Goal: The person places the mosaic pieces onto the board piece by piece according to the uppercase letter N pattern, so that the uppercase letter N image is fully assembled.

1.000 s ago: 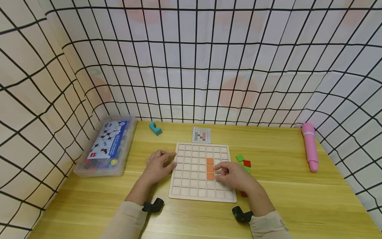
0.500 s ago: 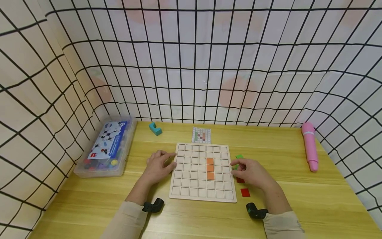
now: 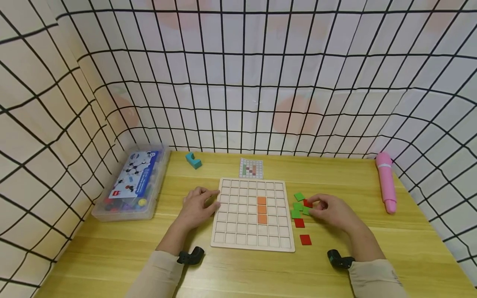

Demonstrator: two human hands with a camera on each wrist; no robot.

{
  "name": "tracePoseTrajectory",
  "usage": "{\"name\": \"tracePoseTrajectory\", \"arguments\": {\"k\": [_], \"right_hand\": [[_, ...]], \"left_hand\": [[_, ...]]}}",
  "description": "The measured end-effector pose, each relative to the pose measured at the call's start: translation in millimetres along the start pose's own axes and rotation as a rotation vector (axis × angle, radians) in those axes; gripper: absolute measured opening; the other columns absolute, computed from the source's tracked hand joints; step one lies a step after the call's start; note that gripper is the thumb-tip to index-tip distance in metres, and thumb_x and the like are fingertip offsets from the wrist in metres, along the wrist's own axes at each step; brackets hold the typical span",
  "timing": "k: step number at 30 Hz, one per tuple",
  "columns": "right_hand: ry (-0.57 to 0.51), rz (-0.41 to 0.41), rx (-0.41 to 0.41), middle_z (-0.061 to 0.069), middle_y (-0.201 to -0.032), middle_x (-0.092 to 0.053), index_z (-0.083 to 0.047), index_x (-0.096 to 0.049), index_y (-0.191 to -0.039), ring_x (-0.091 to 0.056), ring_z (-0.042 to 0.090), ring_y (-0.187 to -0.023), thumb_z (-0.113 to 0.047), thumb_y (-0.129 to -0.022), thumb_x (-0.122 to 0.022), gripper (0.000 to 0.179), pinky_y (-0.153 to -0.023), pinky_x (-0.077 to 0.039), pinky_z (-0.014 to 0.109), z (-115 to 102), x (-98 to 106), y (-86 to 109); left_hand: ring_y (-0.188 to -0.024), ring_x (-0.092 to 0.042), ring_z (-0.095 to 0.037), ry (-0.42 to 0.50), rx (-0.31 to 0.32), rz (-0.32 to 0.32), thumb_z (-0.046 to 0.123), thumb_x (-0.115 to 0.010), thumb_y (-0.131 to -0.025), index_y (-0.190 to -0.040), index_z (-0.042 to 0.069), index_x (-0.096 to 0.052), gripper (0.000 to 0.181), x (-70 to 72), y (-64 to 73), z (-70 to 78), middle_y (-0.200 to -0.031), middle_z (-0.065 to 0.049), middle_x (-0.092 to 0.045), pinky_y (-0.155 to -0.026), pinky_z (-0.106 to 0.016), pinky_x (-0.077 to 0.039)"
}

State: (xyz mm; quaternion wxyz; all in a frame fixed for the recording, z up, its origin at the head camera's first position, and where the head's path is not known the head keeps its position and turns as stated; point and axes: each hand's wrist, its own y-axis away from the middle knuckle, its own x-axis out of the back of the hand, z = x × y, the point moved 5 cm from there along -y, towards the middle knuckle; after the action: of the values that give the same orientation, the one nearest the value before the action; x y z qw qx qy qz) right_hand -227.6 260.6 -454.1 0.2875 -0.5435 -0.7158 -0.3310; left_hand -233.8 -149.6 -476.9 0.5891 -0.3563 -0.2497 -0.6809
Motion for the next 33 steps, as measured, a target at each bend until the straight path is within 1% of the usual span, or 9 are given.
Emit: {"name": "tracePoseTrajectory", "arguments": {"k": [4, 9, 14, 20, 26, 33], "right_hand": [[-0.006, -0.004, -0.015, 0.004, -0.087, -0.059, -0.008, -0.066, -0.125, -0.051, 0.017, -0.074, -0.024, -0.095, -0.072, 0.034, -0.064, -0.042, 0.028, 7, 4, -1.3], [-0.001, -0.011, 0.006, 0.004, -0.086, -0.060, -0.005, -0.065, -0.126, -0.051, 0.016, -0.070, -0.023, -0.095, -0.072, 0.037, -0.060, -0.041, 0.028, 10, 7, -5.6], [0.010, -0.027, 0.001, 0.004, -0.085, -0.060, -0.005, -0.064, -0.126, -0.051, 0.017, -0.070, -0.021, -0.095, -0.072, 0.036, -0.060, -0.041, 0.029, 15, 8, -9.6], [0.017, -0.028, 0.022, 0.004, -0.083, -0.059, -0.005, -0.065, -0.125, -0.051, 0.017, -0.071, -0.020, -0.094, -0.072, 0.036, -0.061, -0.041, 0.030, 17, 7, -12.1], [0.018, -0.027, 0.023, 0.003, -0.083, -0.058, -0.006, -0.065, -0.125, -0.050, 0.017, -0.070, -0.022, -0.093, -0.074, 0.037, -0.060, -0.040, 0.030, 16, 6, -13.0], [0.015, -0.021, 0.017, 0.003, -0.083, -0.058, -0.007, -0.066, -0.124, -0.050, 0.017, -0.071, -0.024, -0.092, -0.075, 0.037, -0.061, -0.040, 0.030, 15, 5, -13.3]], "left_hand": [[-0.119, -0.049, -0.032, 0.000, -0.003, 0.001, 0.034, -0.069, -0.097, -0.141, 0.023, -0.064, 0.045, 0.3, 0.2, 0.0, -0.125, -0.010, -0.057, -0.105, -0.060, -0.029], [-0.119, -0.048, -0.031, 0.004, 0.000, 0.000, 0.034, -0.069, -0.098, -0.141, 0.023, -0.063, 0.045, 0.8, -0.1, -0.4, -0.125, -0.010, -0.057, -0.106, -0.060, -0.028], [-0.118, -0.048, -0.031, -0.009, -0.007, 0.006, 0.034, -0.069, -0.098, -0.140, 0.024, -0.064, 0.044, 0.3, -0.5, -0.4, -0.124, -0.009, -0.058, -0.105, -0.059, -0.029], [-0.119, -0.049, -0.031, -0.004, -0.007, 0.006, 0.034, -0.069, -0.097, -0.140, 0.024, -0.064, 0.045, 0.0, -0.5, -0.4, -0.124, -0.009, -0.058, -0.105, -0.059, -0.029], [-0.119, -0.048, -0.030, -0.009, 0.003, -0.008, 0.037, -0.068, -0.098, -0.141, 0.025, -0.063, 0.045, -1.0, -0.9, -2.3, -0.126, -0.008, -0.057, -0.106, -0.058, -0.028], [-0.117, -0.048, -0.031, -0.007, -0.004, 0.006, 0.034, -0.069, -0.097, -0.140, 0.023, -0.064, 0.045, -0.4, -0.1, -0.4, -0.125, -0.010, -0.058, -0.104, -0.059, -0.029]]}}
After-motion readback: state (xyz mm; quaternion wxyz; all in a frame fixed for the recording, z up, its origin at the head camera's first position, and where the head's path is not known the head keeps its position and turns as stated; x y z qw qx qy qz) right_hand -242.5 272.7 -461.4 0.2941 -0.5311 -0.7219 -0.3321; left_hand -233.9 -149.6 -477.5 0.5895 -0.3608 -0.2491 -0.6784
